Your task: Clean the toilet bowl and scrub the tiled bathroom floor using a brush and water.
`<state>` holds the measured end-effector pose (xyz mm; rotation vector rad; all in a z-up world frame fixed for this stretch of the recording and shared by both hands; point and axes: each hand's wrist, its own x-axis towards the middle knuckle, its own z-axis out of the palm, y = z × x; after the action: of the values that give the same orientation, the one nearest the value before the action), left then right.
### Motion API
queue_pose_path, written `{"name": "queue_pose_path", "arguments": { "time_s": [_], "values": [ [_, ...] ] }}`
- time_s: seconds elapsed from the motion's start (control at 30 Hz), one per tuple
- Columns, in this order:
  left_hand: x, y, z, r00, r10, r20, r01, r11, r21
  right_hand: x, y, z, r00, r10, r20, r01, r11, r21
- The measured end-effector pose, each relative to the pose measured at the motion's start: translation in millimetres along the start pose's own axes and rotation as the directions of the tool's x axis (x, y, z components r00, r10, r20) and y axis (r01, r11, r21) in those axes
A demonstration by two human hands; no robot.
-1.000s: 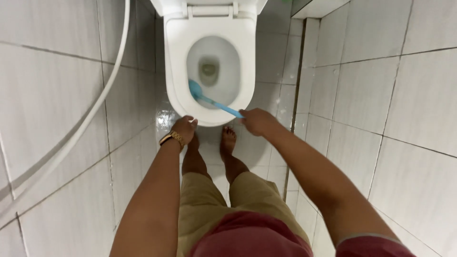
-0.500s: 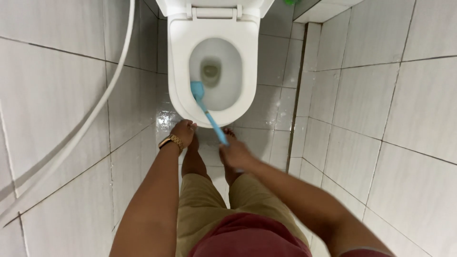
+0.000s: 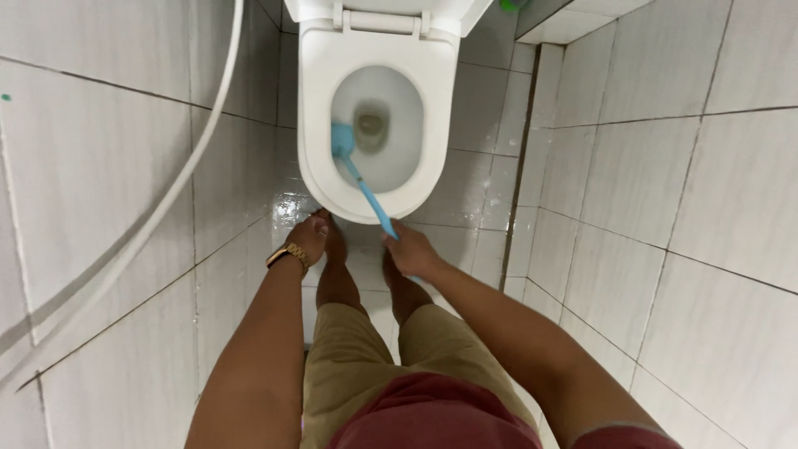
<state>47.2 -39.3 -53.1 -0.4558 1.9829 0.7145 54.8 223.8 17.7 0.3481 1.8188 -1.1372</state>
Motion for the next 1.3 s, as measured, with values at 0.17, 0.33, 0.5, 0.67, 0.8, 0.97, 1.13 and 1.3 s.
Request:
{"name": "queue_pose_path", "arguments": {
  "time_s": [0.17,0.33,0.5,0.67,0.8,0.97,1.13,1.3],
  "values": [
    [-12,16,6,0.999,-0.022,0.038,0.024,0.998,-0.065,27,-38,-52,0.987,-0.071,-0.147,-0.017,0.85,-0.527],
    [-11,10,11,0.997,0.077,0.024,-0.075,0.994,-0.076,37,8,-86,0.958,-0.081,-0.274,-0.08,0.845,-0.529],
    [-11,9,-1,0.999,0.004,0.036,-0.001,0.997,-0.075,-7,24,-55,0.927,0.262,-0.267,-0.353,0.851,-0.389],
    [-8,7,4,1.0,-0.01,0.017,0.01,0.999,-0.046,1,25,-8,0.992,0.04,-0.117,-0.076,0.946,-0.314],
    [-5,17,11,0.993,0.114,-0.02,-0.115,0.986,-0.124,3,-31,-22,0.975,-0.083,-0.205,-0.005,0.918,-0.396],
    [-7,28,14,0.983,0.172,-0.067,-0.175,0.984,-0.044,16,11,-63,0.935,-0.052,-0.35,-0.091,0.921,-0.379],
    [11,13,14,0.968,0.221,-0.122,-0.225,0.974,-0.015,8,113,-72,0.893,-0.323,-0.314,0.122,0.844,-0.522],
    [2,0,8,0.993,0.107,-0.047,-0.111,0.99,-0.082,-122,99,-54,0.946,-0.071,-0.315,-0.083,0.888,-0.451]
  ]
}}
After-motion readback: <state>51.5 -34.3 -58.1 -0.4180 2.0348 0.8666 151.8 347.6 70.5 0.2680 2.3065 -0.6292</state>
